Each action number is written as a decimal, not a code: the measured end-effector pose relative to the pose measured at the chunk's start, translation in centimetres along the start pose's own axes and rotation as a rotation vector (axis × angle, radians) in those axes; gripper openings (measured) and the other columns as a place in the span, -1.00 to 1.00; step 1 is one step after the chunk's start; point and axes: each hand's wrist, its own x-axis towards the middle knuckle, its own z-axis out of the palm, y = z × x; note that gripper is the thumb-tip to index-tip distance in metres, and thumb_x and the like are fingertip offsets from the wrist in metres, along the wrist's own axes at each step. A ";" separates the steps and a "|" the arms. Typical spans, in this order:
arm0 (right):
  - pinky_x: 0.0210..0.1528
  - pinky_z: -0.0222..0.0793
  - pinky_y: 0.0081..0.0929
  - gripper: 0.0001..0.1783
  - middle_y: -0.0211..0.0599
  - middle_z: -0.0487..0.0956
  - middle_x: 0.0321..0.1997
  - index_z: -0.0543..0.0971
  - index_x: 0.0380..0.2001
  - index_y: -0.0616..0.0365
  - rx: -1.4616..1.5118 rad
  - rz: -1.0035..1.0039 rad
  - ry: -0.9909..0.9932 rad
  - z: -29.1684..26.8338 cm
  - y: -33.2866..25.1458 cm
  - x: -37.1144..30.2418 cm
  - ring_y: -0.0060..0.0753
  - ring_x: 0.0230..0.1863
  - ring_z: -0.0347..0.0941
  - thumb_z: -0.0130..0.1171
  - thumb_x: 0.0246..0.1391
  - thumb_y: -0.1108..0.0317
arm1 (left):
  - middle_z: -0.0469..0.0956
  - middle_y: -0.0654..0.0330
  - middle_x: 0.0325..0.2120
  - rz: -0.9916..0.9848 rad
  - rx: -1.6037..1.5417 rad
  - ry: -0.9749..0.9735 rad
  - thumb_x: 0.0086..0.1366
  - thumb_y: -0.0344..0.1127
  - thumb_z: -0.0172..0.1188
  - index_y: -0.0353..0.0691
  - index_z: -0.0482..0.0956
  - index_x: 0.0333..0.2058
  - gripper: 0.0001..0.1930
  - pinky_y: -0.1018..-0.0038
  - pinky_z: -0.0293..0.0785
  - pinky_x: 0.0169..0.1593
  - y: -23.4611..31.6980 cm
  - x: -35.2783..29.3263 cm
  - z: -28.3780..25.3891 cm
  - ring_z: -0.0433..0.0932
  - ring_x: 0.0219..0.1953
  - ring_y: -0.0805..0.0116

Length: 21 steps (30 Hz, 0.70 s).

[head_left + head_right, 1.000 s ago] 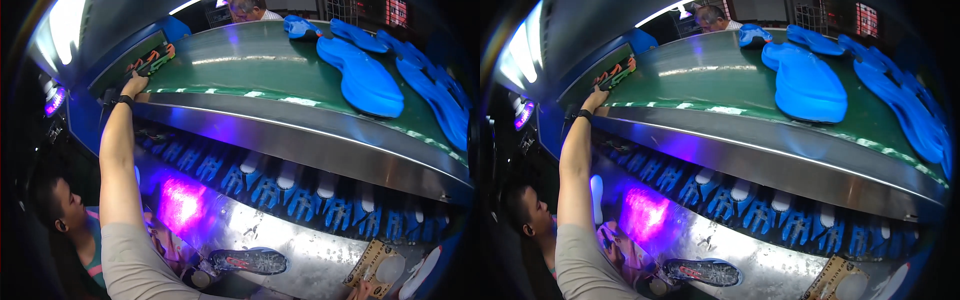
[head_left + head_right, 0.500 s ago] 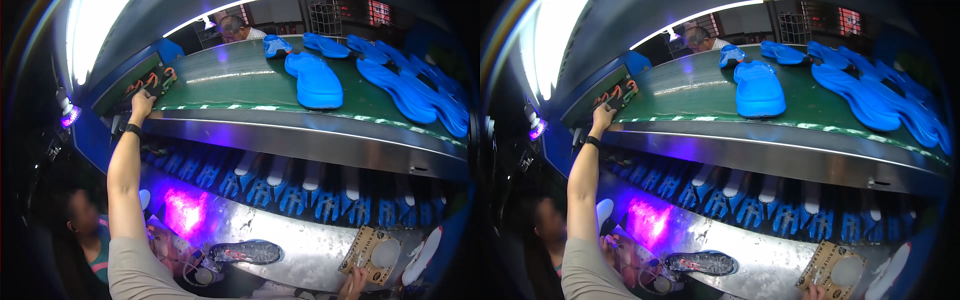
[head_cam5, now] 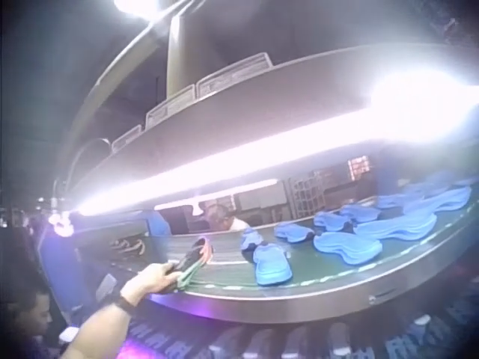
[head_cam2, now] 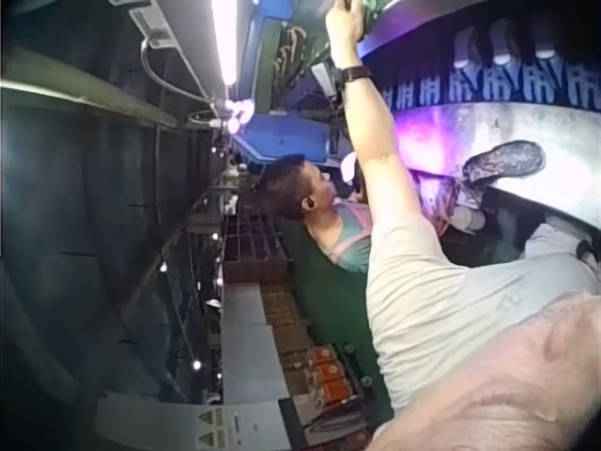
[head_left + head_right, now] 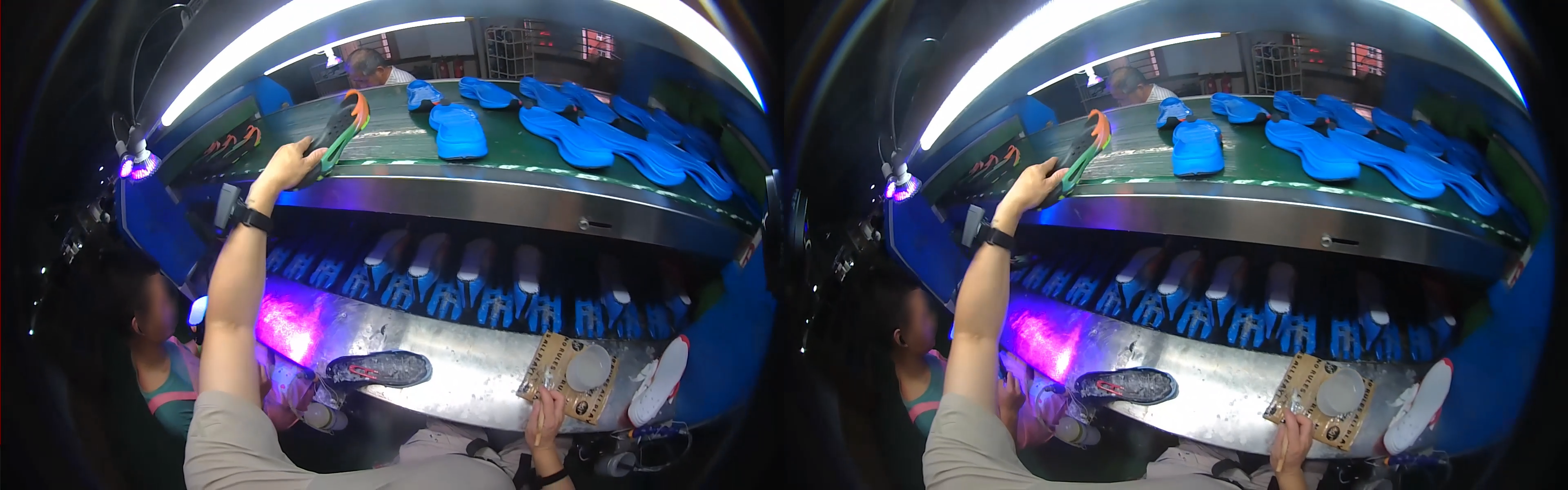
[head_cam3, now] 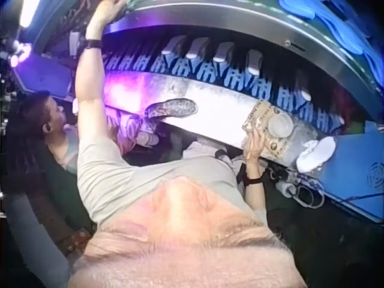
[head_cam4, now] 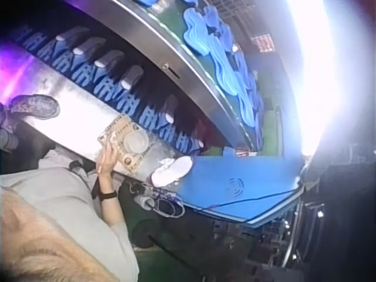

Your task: Apply adhesive to the edges of shoe soles using a brush at an industrial workstation.

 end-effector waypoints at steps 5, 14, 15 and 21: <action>-0.03 0.38 -0.15 -0.61 -0.07 0.49 -0.17 0.63 0.01 0.28 0.006 -0.035 -0.005 -0.2 0.2 -0.1 0.03 -0.15 0.46 0.20 0.06 0.54 | 0.70 -0.17 -0.12 0.083 -0.458 0.127 0.27 -0.14 0.37 -0.39 0.55 0.16 -0.42 0.30 0.54 0.07 5.0 -3.3 0.2 0.71 -0.06 0.07; 0.02 0.39 -0.15 -0.62 -0.02 0.53 -0.10 0.61 0.06 0.28 0.053 -0.047 -0.013 -0.4 0.0 0.1 0.05 -0.10 0.48 0.17 0.15 0.53 | 0.66 0.13 -0.33 -0.029 -1.205 0.072 0.20 -0.39 0.28 -0.46 0.57 -0.18 -0.73 0.47 0.54 -0.14 19.0 -20.4 10.1 0.61 -0.29 0.43; 0.02 0.39 -0.15 -0.63 -0.02 0.54 -0.09 0.60 0.06 0.27 0.060 -0.024 -0.014 -0.5 0.0 0.1 0.05 -0.09 0.48 0.16 0.16 0.53 | 0.68 0.12 -0.24 -0.009 -1.463 -0.066 0.24 -0.42 0.21 -0.47 0.56 -0.09 -0.71 0.47 0.56 -0.09 20.5 -22.8 11.4 0.64 -0.24 0.40; 0.04 0.43 -0.19 -0.65 0.02 0.56 -0.07 0.58 0.07 0.27 0.112 0.044 -0.013 -1.2 -0.2 0.3 0.06 -0.05 0.53 0.13 0.21 0.51 | 0.47 -0.25 0.18 -0.221 -2.215 -0.750 0.15 -0.37 0.18 -0.50 0.29 0.28 -0.30 0.13 0.49 0.27 25.0 -34.1 17.2 0.56 0.16 -0.09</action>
